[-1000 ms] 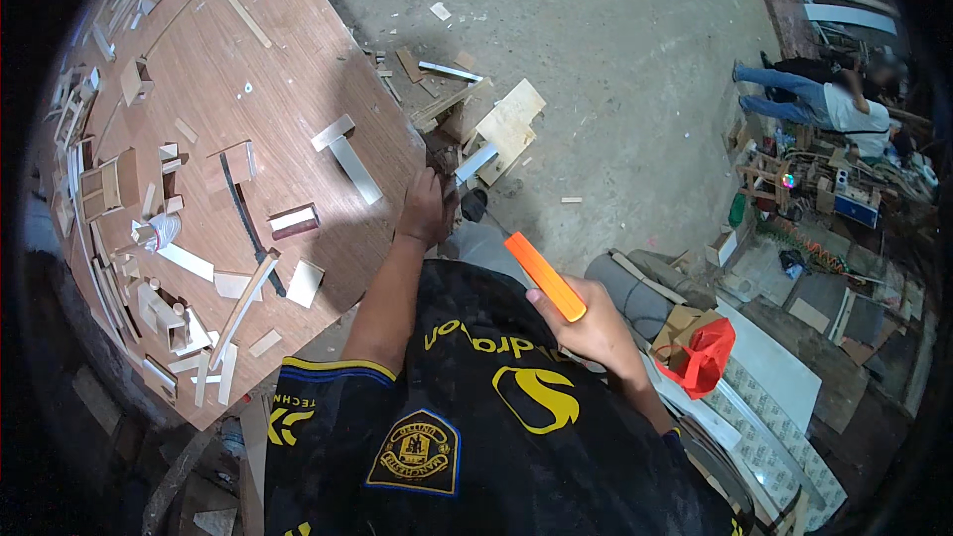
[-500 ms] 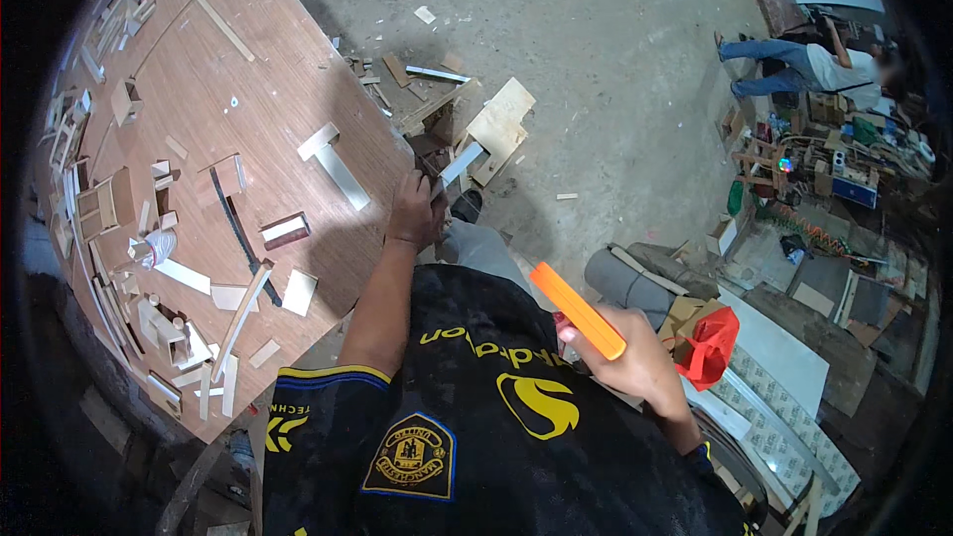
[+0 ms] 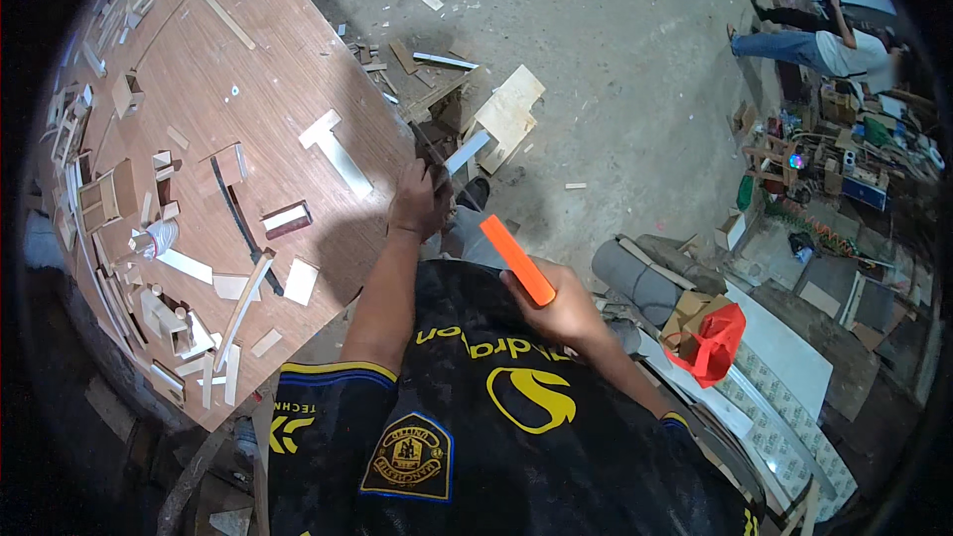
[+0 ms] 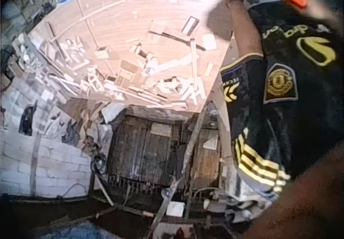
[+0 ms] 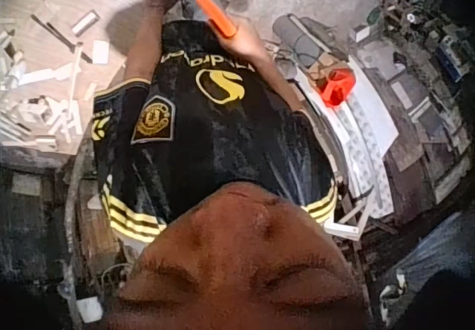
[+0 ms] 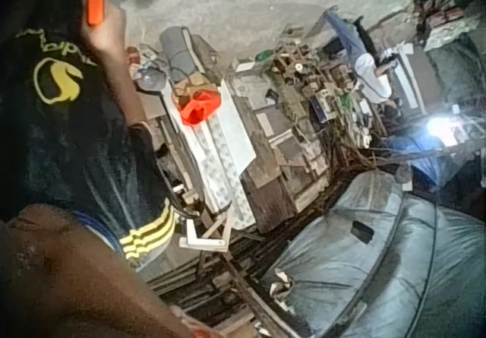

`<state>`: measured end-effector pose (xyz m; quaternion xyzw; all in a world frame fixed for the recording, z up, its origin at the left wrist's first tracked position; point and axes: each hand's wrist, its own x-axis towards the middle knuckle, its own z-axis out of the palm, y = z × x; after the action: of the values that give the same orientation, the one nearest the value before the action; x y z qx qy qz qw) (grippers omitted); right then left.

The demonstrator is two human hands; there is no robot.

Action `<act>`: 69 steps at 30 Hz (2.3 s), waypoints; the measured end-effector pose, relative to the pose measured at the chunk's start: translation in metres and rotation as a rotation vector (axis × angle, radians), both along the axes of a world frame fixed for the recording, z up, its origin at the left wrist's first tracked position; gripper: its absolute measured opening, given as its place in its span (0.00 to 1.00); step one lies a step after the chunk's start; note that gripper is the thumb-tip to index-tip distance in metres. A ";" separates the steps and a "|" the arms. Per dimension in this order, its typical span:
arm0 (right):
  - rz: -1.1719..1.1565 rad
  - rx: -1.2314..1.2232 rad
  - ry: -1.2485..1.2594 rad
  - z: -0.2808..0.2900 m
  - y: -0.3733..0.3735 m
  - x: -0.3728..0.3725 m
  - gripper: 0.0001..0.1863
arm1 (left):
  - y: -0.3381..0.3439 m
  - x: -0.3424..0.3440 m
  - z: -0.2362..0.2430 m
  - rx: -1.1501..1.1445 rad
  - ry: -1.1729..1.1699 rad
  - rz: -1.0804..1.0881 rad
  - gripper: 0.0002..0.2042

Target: The person is sawing a piece of wood and then sanding it with sandpaper.

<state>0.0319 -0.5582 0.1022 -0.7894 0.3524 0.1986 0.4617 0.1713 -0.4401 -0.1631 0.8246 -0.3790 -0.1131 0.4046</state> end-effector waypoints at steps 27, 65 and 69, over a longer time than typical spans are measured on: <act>-0.035 0.019 -0.025 -0.025 0.000 0.005 0.10 | -0.002 0.003 0.004 0.052 0.010 -0.035 0.12; 0.045 -0.069 -0.095 -0.008 -0.018 0.038 0.14 | 0.005 0.004 0.004 0.108 -0.268 0.020 0.11; 0.062 -0.050 -0.048 -0.004 -0.008 0.042 0.14 | -0.003 -0.002 -0.006 0.373 -0.279 0.143 0.08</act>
<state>0.0743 -0.5662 0.0978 -0.8157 0.3214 0.1849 0.4440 0.1688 -0.4433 -0.1695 0.9173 -0.3446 -0.0372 0.1962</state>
